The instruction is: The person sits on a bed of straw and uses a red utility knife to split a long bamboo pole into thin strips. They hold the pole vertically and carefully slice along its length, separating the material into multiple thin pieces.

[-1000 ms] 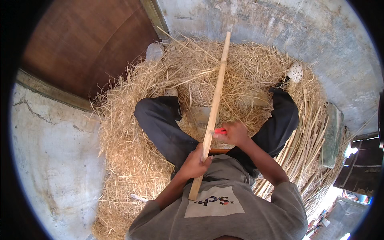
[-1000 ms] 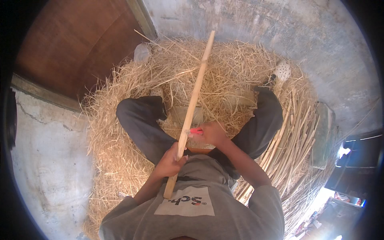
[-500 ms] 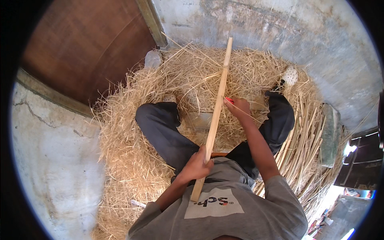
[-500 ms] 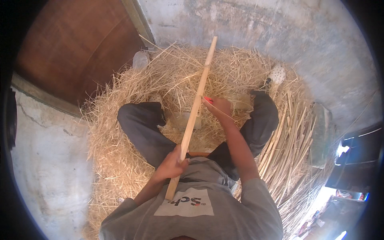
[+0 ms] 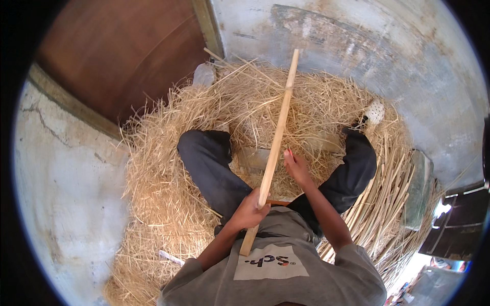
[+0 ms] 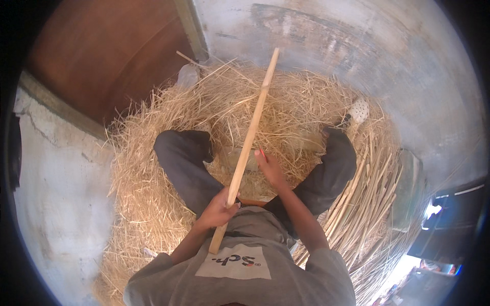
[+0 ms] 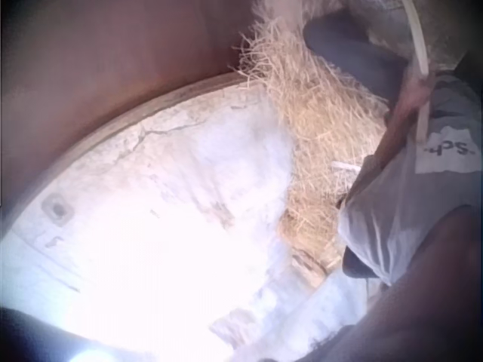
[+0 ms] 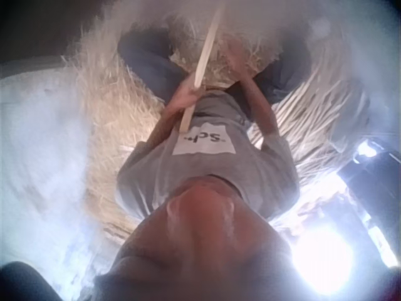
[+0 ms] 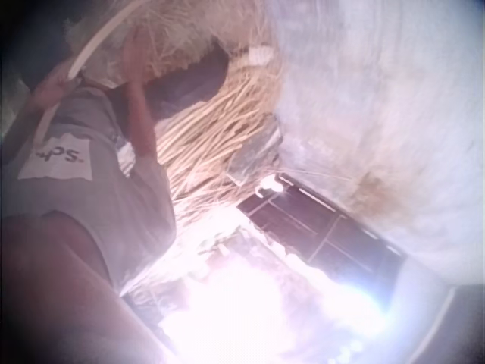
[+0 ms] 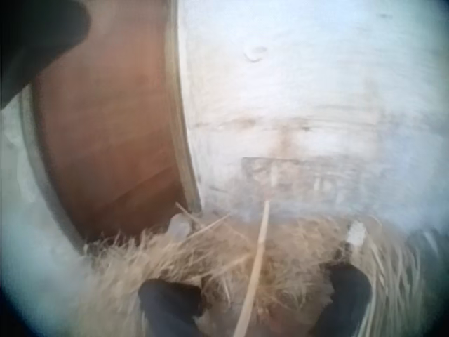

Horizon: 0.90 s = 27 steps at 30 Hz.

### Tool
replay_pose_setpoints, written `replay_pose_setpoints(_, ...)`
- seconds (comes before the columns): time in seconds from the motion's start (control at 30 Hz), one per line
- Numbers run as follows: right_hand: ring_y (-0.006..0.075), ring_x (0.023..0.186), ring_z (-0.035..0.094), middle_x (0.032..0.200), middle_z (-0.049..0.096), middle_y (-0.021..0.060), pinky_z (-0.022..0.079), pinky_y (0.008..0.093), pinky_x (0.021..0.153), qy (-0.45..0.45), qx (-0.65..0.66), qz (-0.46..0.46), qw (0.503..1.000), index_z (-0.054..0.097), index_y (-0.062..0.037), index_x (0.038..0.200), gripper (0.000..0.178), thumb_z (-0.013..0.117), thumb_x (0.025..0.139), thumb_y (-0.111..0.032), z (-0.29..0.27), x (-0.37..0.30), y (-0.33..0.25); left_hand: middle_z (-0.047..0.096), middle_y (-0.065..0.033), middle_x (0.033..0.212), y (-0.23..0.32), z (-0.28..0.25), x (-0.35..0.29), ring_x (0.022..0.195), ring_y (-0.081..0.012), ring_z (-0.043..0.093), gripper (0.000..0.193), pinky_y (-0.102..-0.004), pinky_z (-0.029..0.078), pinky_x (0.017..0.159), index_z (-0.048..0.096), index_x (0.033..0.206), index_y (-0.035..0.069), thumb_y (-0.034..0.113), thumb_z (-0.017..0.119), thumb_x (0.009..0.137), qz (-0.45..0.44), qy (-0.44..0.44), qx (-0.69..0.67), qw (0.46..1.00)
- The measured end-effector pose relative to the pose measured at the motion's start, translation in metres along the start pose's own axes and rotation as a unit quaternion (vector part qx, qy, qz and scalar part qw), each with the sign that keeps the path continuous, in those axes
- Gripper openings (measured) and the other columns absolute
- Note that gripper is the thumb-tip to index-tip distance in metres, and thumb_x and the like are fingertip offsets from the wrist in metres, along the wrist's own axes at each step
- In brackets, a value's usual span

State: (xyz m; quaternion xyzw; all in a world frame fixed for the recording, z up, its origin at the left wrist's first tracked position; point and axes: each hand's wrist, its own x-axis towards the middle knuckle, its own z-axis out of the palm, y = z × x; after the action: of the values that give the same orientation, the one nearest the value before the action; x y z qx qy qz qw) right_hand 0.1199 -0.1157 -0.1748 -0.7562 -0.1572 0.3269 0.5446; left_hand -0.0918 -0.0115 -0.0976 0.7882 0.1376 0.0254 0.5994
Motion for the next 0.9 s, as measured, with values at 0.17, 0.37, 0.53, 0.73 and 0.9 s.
replay_pose_setpoints(0.17,0.0089,0.054,0.044,0.063,0.048,-0.0017,0.035,0.0254,0.048,-0.028,0.141,-0.016,0.989,0.061,-0.0053,0.083,0.033,0.065,0.09,-0.037,0.031,-0.035,-0.031,0.06,-0.0197,0.085,-0.004,0.014,0.015,0.079,-0.0345,0.064,0.039,-0.0382,0.049,0.071,0.047,0.115,0.0,0.009,0.064,0.081,-0.002,0.032,0.024,0.999)
replay_pose_setpoints(0.37,0.0073,0.046,0.045,0.064,0.051,-0.0029,0.03,0.0241,0.039,0.045,0.251,0.021,0.967,0.059,-0.008,0.09,0.022,0.069,0.088,-0.028,0.051,-0.032,-0.046,0.055,-0.007,0.068,-0.006,0.003,0.001,0.06,-0.0131,0.057,0.035,-0.0271,0.045,0.054,0.05,0.112,0.002,0.013,0.069,0.084,0.004,0.197,-0.013,0.98)
replay_pose_setpoints(0.53,0.0066,0.058,0.046,0.072,0.05,-0.0035,0.037,0.025,0.049,0.066,0.227,0.028,0.971,0.061,-0.0092,0.088,0.023,0.065,0.091,-0.032,0.046,-0.024,-0.035,0.05,0.0036,0.07,-0.081,-0.019,-0.065,0.059,-0.003,0.044,0.008,-0.0197,0.038,0.052,0.054,0.1,0.005,0.003,0.057,0.093,0.022,0.525,-0.111,0.844)
replay_pose_setpoints(0.73,0.0083,0.063,0.049,0.074,0.052,-0.0024,0.04,0.0257,0.054,0.02,0.259,0.081,0.962,0.06,-0.008,0.094,0.025,0.066,0.089,-0.032,0.045,-0.021,-0.01,0.051,0.0017,0.077,-0.217,-0.065,-0.185,0.049,-0.0037,0.034,0.007,-0.0185,0.027,0.044,0.055,0.1,0.011,0.009,0.05,0.096,-0.169,0.749,-0.284,0.575)
replay_pose_setpoints(0.9,0.0088,0.06,0.05,0.072,0.052,-0.0015,0.04,0.0253,0.051,0.024,0.251,0.081,0.964,0.059,-0.008,0.096,0.025,0.065,0.09,-0.032,0.051,-0.026,-0.007,0.058,-0.0098,0.079,-0.306,-0.091,-0.305,0.069,-0.0276,0.056,0.039,-0.041,0.044,0.06,0.053,0.118,-0.002,0.027,0.048,0.092,-0.324,0.829,-0.326,0.318)
